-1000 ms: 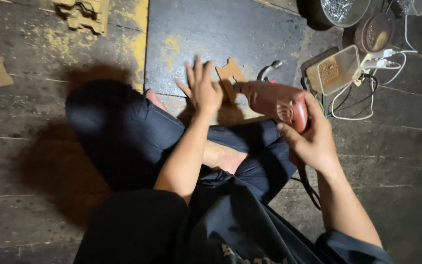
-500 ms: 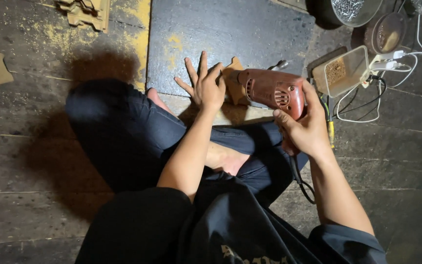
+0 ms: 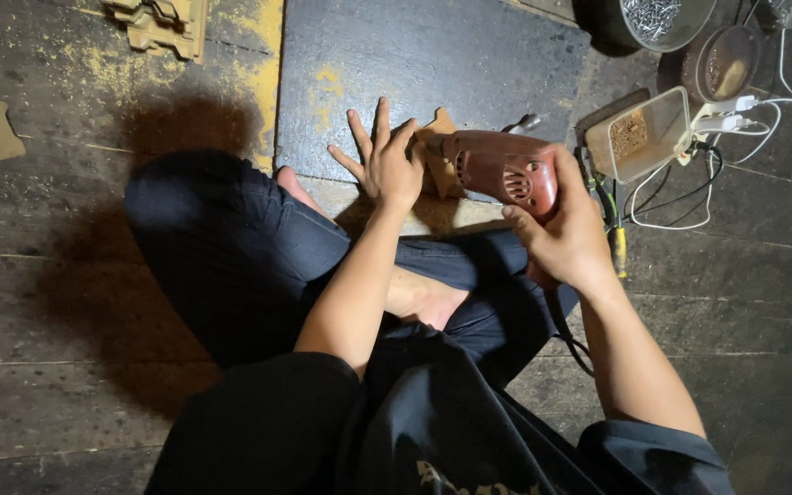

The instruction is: The person sits on the floor and uses a handheld electric drill to bore holes into small wooden pieces. They repeatedly pick up a piece, drill a hole, and set it aside, continuing this process with multiple identical wooden parts.

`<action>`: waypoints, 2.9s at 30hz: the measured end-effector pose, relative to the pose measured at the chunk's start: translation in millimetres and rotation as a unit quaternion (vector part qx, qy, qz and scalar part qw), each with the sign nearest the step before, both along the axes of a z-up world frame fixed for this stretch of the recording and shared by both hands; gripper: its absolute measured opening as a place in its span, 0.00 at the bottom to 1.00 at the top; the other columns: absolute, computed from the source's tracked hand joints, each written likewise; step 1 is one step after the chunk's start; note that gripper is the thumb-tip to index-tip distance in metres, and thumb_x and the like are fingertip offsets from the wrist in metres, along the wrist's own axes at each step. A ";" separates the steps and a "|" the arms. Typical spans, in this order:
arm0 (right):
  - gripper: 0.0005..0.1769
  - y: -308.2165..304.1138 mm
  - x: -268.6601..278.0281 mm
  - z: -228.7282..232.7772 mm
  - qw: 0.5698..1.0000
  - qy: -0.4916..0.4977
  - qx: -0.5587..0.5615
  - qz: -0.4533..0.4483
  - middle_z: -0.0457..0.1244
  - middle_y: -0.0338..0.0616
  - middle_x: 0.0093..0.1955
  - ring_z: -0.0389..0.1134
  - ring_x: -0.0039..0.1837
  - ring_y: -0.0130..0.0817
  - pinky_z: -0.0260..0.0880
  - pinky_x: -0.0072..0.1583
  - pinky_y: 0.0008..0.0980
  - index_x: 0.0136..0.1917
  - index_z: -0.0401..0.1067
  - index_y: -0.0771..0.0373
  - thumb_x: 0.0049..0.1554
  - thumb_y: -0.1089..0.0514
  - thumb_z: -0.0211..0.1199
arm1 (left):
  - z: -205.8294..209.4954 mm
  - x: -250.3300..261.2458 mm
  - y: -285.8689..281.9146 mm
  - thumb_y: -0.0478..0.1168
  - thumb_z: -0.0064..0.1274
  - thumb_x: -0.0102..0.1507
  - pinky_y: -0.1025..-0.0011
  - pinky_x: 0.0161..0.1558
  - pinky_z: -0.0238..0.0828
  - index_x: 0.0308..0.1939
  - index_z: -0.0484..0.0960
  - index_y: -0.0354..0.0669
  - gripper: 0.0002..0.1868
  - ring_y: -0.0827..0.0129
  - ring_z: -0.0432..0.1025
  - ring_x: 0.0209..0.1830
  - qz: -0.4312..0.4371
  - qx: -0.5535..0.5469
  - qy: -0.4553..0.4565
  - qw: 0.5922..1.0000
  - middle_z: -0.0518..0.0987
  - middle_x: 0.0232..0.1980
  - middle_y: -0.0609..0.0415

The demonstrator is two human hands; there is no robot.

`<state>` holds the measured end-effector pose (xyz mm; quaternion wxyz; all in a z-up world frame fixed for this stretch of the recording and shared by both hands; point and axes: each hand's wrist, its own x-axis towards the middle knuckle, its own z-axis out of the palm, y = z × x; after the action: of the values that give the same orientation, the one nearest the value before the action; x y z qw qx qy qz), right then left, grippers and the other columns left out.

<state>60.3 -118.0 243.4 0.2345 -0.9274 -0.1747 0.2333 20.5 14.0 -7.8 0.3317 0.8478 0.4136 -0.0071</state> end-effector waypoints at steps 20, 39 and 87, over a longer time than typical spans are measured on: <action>0.45 31.6 -8.2 26.2 0.998 0.022 -0.055 0.026 0.65 0.71 0.61 0.64 0.64 0.76 0.61 0.67 0.65 0.79 0.54 0.46 0.53 0.51 0.69 | 25.8 -6.8 4.8 0.64 0.45 0.69 0.28 0.72 0.05 0.80 0.55 0.67 0.37 0.51 0.21 0.84 -0.144 -0.031 0.089 0.985 0.35 0.86 0.68; 0.45 -50.3 -17.0 -3.6 0.995 -0.029 0.084 -0.033 0.60 0.75 0.66 0.62 0.67 0.73 0.61 0.67 0.63 0.77 0.57 0.69 0.53 0.59 0.74 | 17.8 -12.4 -2.1 0.53 0.41 0.69 0.26 0.71 0.07 0.79 0.55 0.73 0.33 0.48 0.19 0.83 -0.187 0.007 0.080 0.979 0.43 0.83 0.84; 0.43 -73.5 -29.2 22.2 0.991 -0.081 0.101 -0.017 0.61 0.78 0.65 0.61 0.66 0.78 0.61 0.66 0.68 0.75 0.61 0.69 0.50 0.60 0.75 | 58.4 -9.7 2.7 0.51 0.52 0.62 0.19 0.68 0.15 0.81 0.53 0.62 0.44 0.43 0.23 0.83 -0.236 0.012 0.103 0.966 0.38 0.86 0.68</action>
<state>31.1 -191.6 265.7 0.3157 -0.9177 -0.2002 0.1344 10.8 16.8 50.6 0.2660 0.9201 0.2337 -0.1675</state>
